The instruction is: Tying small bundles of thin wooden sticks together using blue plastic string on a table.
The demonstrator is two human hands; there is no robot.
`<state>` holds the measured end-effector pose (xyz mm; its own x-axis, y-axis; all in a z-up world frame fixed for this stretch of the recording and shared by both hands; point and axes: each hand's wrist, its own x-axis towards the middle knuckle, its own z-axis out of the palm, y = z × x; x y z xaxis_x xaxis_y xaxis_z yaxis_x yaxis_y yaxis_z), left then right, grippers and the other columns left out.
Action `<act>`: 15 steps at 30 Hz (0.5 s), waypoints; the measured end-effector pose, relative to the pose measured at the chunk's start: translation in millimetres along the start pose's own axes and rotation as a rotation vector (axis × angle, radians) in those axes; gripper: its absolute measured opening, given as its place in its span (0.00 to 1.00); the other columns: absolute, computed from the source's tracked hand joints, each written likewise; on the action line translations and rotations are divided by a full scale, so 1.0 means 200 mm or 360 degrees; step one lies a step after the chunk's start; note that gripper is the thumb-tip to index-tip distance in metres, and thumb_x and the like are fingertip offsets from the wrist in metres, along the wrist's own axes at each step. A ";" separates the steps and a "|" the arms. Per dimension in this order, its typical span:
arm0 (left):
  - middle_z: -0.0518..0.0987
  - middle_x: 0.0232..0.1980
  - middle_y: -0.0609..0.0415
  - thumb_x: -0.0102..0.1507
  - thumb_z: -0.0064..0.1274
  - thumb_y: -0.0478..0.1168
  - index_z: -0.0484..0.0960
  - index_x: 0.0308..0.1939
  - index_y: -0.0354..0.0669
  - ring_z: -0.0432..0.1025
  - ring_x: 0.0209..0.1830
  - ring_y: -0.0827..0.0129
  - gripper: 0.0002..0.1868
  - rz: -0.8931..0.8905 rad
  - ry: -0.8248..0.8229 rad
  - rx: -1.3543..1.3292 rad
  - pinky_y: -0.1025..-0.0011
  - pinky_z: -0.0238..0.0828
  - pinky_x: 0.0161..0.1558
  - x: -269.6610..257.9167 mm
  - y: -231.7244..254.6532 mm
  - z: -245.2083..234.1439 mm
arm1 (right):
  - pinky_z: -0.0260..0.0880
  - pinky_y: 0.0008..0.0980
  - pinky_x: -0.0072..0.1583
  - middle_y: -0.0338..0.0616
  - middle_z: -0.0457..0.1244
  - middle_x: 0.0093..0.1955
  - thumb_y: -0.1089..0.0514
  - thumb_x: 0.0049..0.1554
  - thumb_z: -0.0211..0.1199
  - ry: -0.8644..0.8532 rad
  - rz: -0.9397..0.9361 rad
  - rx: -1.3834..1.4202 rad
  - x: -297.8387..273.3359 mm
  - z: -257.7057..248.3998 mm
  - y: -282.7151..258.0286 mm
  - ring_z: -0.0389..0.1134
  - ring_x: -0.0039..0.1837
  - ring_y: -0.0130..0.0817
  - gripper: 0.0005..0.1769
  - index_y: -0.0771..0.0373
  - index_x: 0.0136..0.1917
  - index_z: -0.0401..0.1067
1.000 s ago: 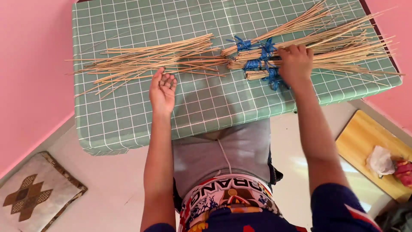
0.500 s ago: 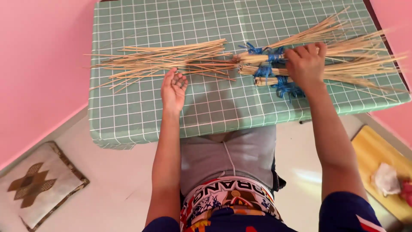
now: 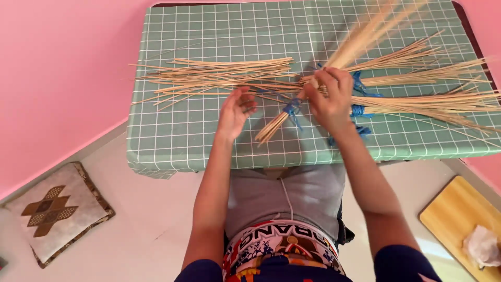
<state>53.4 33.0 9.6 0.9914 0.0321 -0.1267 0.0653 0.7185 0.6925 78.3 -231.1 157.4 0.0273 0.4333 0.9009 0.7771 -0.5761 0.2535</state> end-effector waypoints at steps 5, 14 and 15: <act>0.86 0.48 0.44 0.69 0.48 0.59 0.82 0.61 0.44 0.83 0.47 0.56 0.27 -0.0054 -0.0327 0.0055 0.54 0.83 0.50 -0.05 -0.02 0.15 | 0.69 0.53 0.53 0.60 0.67 0.52 0.66 0.63 0.66 0.0166 0.0072 0.0371 -0.02 0.15 -0.12 0.67 0.53 0.61 0.04 0.66 0.44 0.78; 0.85 0.50 0.47 0.65 0.53 0.65 0.80 0.61 0.47 0.82 0.47 0.55 0.31 -0.0327 -0.0250 -0.0026 0.56 0.80 0.49 0.00 -0.08 0.27 | 0.60 0.52 0.72 0.56 0.64 0.61 0.60 0.57 0.76 -0.0211 0.1535 0.1373 -0.19 0.09 -0.42 0.65 0.70 0.55 0.19 0.67 0.59 0.76; 0.85 0.50 0.48 0.67 0.59 0.55 0.81 0.60 0.49 0.82 0.48 0.54 0.23 -0.0269 -0.0178 0.0054 0.54 0.79 0.51 0.02 -0.11 0.26 | 0.60 0.52 0.73 0.55 0.65 0.62 0.59 0.56 0.76 -0.0323 0.1619 0.1382 -0.17 0.07 -0.43 0.66 0.70 0.54 0.20 0.66 0.59 0.76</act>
<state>62.4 -19.8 30.3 0.9723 -0.1659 -0.1647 0.2338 0.6831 0.6919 18.3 -186.9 100.0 0.8567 0.2178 0.4676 0.4980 -0.1124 -0.8599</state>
